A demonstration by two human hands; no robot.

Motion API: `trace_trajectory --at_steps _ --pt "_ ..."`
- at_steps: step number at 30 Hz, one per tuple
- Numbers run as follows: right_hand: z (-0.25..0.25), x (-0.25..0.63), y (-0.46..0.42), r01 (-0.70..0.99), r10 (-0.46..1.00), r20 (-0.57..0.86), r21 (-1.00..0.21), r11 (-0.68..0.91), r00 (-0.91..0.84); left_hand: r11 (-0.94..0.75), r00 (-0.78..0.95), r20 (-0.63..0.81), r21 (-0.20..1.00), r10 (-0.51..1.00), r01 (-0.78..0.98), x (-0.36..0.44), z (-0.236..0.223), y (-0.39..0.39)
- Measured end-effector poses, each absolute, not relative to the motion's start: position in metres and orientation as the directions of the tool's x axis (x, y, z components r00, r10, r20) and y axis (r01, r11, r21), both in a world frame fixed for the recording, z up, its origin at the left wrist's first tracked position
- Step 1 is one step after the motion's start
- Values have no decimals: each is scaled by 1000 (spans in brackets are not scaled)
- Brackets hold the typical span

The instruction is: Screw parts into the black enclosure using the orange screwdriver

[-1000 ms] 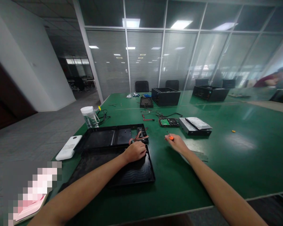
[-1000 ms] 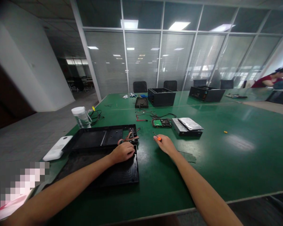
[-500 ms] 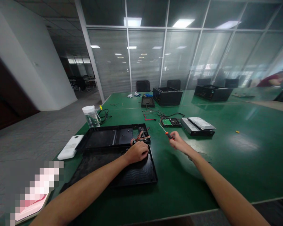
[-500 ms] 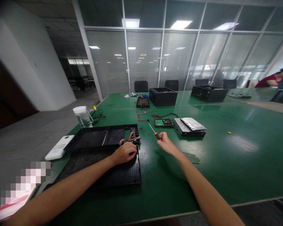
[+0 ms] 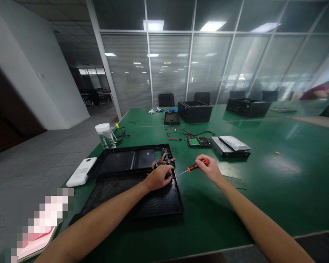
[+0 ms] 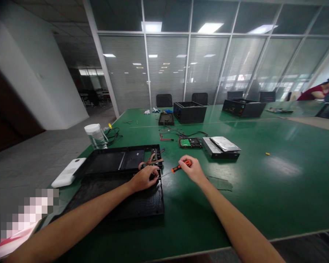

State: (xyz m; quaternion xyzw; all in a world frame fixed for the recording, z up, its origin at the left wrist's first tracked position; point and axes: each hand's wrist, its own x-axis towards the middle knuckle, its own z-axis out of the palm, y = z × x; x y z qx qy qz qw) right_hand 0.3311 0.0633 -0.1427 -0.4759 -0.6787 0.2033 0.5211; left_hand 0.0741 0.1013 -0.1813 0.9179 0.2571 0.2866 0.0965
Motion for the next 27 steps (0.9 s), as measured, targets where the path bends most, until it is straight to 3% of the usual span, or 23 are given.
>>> trace_trajectory --at_steps 19,22,27 --pt "-145 324 68 635 846 527 -629 449 -76 -853 707 478 317 521 414 75 -181 101" --pt "-121 313 62 764 839 522 -476 436 -154 -858 700 496 319 514 403 75 -182 101" --pt "-62 275 51 911 850 382 -50 410 -362 -847 691 490 328 531 418 75 -181 100"
